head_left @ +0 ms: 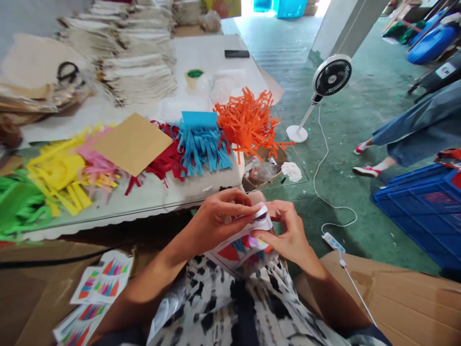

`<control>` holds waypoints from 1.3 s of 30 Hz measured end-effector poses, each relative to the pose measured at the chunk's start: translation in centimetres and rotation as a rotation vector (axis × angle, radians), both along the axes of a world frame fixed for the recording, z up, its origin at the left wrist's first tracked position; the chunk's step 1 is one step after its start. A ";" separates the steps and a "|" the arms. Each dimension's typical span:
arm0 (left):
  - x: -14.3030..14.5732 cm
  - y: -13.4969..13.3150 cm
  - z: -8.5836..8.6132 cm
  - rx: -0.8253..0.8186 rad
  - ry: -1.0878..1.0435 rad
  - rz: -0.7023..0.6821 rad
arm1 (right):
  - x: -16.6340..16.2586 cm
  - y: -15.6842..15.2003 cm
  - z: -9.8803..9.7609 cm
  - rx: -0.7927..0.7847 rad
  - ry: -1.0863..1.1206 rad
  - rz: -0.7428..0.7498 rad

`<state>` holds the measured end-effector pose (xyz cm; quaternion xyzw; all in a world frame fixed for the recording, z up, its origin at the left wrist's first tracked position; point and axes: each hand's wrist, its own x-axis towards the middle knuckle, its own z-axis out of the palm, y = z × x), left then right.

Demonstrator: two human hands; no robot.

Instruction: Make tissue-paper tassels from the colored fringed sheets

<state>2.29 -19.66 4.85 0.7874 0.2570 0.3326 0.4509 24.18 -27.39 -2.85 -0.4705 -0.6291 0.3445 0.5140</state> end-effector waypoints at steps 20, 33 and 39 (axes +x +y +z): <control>-0.2 0.8 0.1 0.003 0.057 -0.050 | 0.3 0.4 -0.6 -0.056 0.024 -0.038; -0.8 1.1 -0.6 0.024 0.030 -0.118 | 0.0 1.0 -0.4 -0.062 0.024 0.007; -0.7 1.2 -0.5 -0.018 0.009 -0.112 | 0.0 1.3 -0.2 -0.063 -0.006 0.002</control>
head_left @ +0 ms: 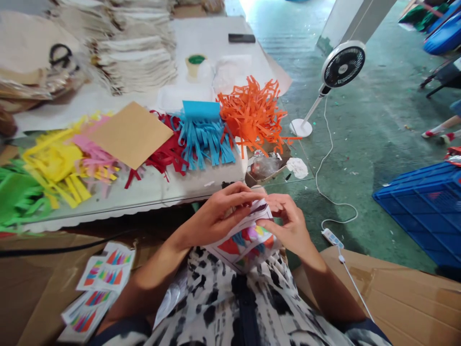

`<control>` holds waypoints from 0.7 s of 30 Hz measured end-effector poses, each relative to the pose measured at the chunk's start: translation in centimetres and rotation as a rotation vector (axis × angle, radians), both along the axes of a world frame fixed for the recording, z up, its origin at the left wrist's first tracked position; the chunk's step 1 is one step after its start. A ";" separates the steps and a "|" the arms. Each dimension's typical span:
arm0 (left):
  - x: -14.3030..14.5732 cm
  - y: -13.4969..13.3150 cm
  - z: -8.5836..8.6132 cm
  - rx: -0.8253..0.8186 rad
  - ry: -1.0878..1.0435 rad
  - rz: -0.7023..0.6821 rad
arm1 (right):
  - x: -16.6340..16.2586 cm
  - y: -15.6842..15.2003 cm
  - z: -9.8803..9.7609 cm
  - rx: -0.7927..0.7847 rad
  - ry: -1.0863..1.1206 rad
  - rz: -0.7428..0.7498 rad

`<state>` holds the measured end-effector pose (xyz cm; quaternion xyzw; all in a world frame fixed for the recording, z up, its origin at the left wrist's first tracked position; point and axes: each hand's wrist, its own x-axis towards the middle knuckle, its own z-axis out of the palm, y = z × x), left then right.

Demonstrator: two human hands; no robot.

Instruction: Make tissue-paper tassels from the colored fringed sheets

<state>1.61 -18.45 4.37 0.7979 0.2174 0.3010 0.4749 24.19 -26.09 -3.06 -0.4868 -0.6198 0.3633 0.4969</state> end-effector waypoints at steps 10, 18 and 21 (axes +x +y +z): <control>-0.2 0.0 -0.4 0.069 0.039 -0.018 | -0.1 0.3 0.0 -0.098 0.037 0.002; -0.5 -0.2 -0.4 0.177 0.152 -0.054 | -0.3 0.1 -0.3 -0.107 0.079 -0.036; -0.4 0.1 0.2 0.199 0.192 -0.085 | -0.3 0.2 -0.5 -0.143 0.126 -0.024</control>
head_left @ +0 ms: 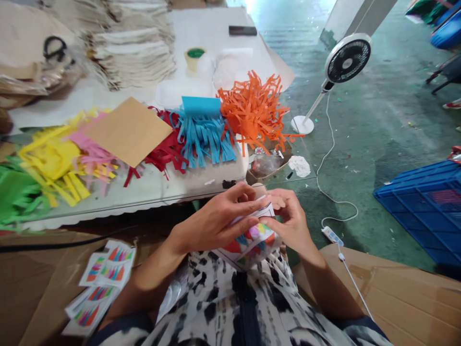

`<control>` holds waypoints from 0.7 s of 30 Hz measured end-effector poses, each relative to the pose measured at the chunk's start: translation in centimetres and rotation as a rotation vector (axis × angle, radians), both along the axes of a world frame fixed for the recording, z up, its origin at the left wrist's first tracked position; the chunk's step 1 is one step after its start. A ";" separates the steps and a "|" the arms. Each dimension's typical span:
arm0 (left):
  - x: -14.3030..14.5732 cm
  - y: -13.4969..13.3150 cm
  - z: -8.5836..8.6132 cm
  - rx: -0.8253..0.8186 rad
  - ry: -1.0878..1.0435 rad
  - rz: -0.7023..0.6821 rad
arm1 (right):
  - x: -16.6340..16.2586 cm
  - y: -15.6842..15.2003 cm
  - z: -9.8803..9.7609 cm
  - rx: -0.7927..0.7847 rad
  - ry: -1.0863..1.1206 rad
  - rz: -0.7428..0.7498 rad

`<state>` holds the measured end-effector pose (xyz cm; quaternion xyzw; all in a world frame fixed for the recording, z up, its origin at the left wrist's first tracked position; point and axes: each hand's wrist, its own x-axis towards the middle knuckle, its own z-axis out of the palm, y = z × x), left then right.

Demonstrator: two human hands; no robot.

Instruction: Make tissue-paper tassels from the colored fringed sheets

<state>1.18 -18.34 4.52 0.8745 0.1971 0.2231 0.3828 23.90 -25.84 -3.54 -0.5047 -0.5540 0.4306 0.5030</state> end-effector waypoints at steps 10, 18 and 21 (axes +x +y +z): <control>-1.1 -0.9 0.1 -0.134 0.018 0.189 | 0.5 0.9 1.2 0.038 0.029 -0.149; -1.5 -0.1 -1.2 -0.435 -0.170 0.168 | 0.7 -0.6 0.7 0.112 -0.101 -0.152; -1.7 -0.2 -1.5 -0.457 -0.198 0.162 | 0.5 -1.3 0.3 0.118 -0.115 -0.218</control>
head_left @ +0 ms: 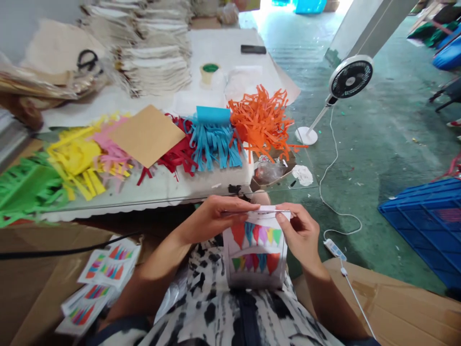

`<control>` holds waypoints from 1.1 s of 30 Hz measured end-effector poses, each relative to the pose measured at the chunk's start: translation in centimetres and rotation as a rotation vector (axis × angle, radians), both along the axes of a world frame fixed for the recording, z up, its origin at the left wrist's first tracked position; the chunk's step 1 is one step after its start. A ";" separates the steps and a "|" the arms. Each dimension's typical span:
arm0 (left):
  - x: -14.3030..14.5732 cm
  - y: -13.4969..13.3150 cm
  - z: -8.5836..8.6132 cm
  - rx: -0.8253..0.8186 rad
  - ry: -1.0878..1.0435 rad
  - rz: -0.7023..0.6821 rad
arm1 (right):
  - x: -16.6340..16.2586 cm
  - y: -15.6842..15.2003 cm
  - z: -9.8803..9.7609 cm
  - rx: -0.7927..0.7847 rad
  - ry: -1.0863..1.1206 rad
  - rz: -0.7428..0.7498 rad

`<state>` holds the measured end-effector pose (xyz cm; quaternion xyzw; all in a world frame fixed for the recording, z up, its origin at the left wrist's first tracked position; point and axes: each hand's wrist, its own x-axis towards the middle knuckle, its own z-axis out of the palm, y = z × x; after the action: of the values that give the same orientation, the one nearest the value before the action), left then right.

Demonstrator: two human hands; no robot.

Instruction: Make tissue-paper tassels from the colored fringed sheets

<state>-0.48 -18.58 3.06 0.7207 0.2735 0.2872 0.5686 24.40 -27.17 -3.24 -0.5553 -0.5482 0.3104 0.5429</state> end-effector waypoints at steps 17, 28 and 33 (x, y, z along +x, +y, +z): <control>-2.0 13.7 1.9 -0.003 -0.007 0.475 | -4.2 20.3 4.2 -0.002 0.009 0.122; -17.6 19.3 1.7 0.266 0.615 1.199 | -3.8 26.6 1.2 -0.084 -0.646 -0.050; -24.5 19.1 0.2 0.225 0.699 1.323 | -3.4 26.6 0.4 -0.064 -0.844 -0.144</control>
<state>-24.95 0.49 3.31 0.5092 0.7824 0.3494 0.0810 20.96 -0.57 -2.88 -0.6871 -0.6720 0.0343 0.2739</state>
